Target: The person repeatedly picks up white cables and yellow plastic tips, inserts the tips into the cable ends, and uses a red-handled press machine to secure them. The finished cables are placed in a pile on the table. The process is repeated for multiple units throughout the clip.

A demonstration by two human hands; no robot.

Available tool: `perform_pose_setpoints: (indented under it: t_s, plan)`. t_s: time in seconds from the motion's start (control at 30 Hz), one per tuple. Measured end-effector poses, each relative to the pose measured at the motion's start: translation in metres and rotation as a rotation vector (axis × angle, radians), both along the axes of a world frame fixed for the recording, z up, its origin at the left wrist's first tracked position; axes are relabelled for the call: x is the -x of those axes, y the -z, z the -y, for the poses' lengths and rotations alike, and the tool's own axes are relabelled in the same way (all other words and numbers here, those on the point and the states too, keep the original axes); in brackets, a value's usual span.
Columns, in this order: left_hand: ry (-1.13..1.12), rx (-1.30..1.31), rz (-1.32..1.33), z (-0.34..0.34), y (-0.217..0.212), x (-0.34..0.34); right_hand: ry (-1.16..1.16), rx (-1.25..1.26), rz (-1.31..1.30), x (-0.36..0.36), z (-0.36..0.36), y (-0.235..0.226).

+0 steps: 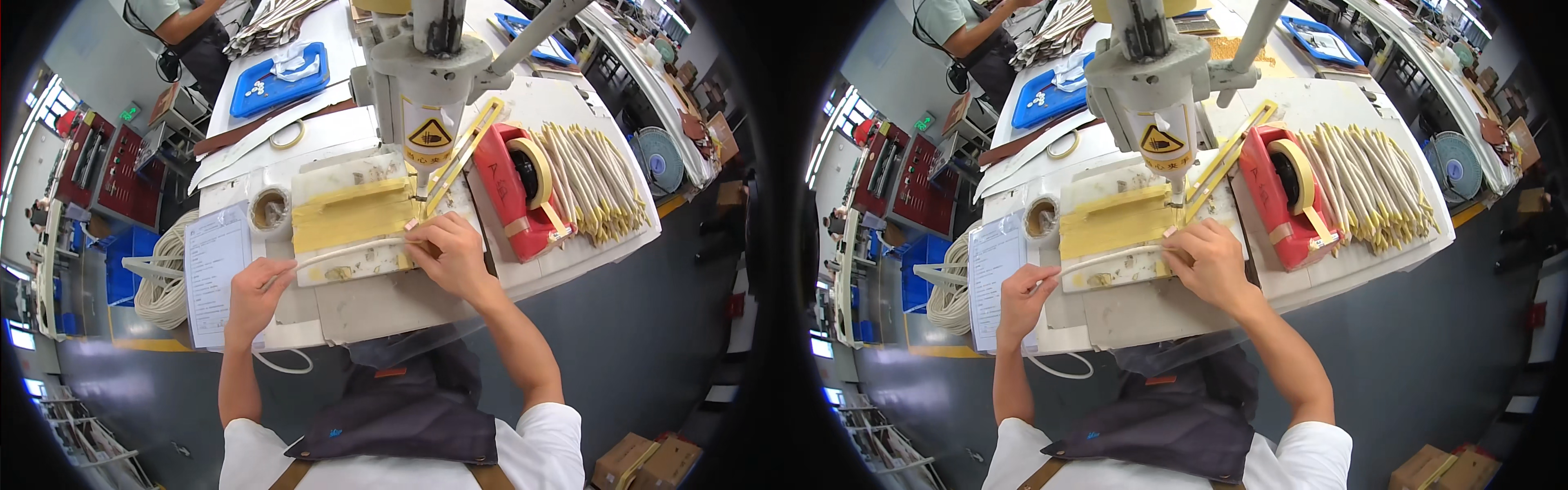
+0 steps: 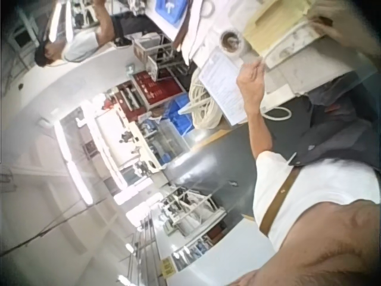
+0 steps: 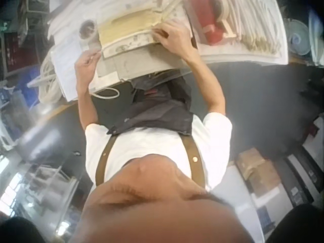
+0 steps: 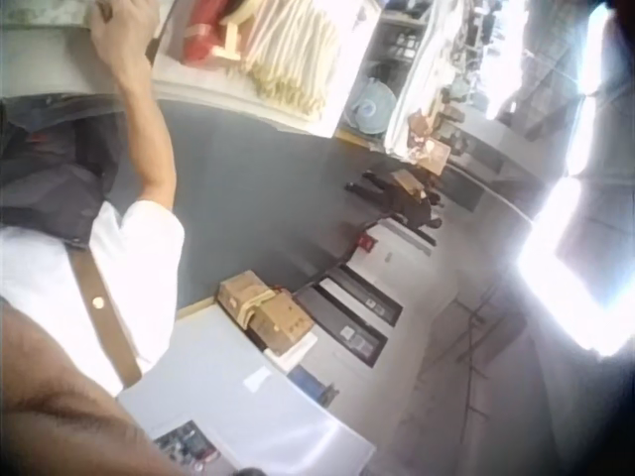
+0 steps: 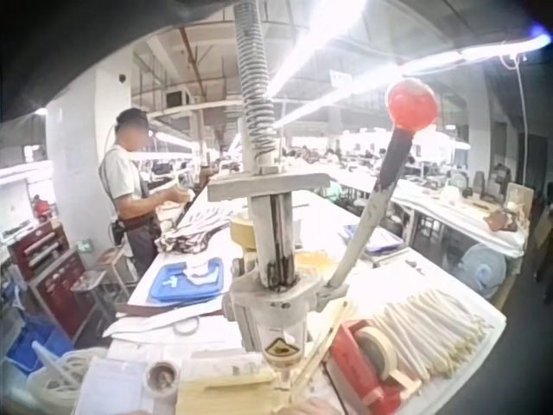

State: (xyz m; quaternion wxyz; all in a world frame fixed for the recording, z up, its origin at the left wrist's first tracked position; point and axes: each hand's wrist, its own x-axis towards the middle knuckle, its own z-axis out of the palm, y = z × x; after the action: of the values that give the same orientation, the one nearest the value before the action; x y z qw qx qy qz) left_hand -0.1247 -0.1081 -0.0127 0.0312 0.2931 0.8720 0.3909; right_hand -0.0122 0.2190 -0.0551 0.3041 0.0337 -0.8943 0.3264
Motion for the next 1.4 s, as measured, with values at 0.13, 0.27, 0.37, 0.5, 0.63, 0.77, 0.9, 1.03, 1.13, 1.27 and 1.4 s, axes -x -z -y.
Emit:
perform_pose_setpoints:
  t_s: [0.13, 0.27, 0.37, 0.5, 0.63, 0.77, 0.9, 1.03, 1.13, 1.27, 1.4]
  plan:
    - [0.042, -0.031, 0.058, 0.005, 0.008, 0.011, 0.012, -0.006, -0.004, -0.003, 0.002, -0.002]
    - [0.080, 0.009, 0.128, 0.012, 0.009, 0.023, 0.026, 0.042, 0.007, -0.003, 0.002, -0.001]
    - [0.101, 0.049, 0.177, 0.014, 0.007, 0.030, 0.037, 0.061, -0.005, -0.003, 0.003, 0.002]
    - [0.123, 0.073, 0.156, 0.014, 0.012, 0.038, 0.046, 0.080, 0.008, -0.003, 0.003, 0.001]
    - [0.148, 0.024, 0.116, 0.010, 0.017, 0.041, 0.051, 0.077, -0.006, -0.004, 0.003, 0.000]
    - [0.164, 0.058, 0.034, 0.009, 0.019, 0.044, 0.039, 0.083, -0.007, -0.003, 0.000, 0.001]
    - [0.223, 0.062, -0.092, 0.008, 0.023, 0.044, 0.047, 0.072, -0.036, -0.002, 0.001, 0.001]
    - [0.268, 0.115, -0.267, 0.001, 0.016, 0.038, 0.064, 0.078, -0.015, -0.005, 0.001, 0.000]
    - [0.275, 0.109, -0.372, 0.005, 0.025, 0.040, 0.045, 0.097, 0.010, -0.004, 0.002, -0.001]
    - [0.260, 0.209, -0.408, 0.002, 0.019, 0.035, 0.041, 0.108, 0.001, -0.004, 0.000, 0.001]
    - [0.250, 0.228, -0.406, 0.006, 0.019, 0.032, 0.020, 0.115, 0.009, -0.004, 0.002, 0.001]
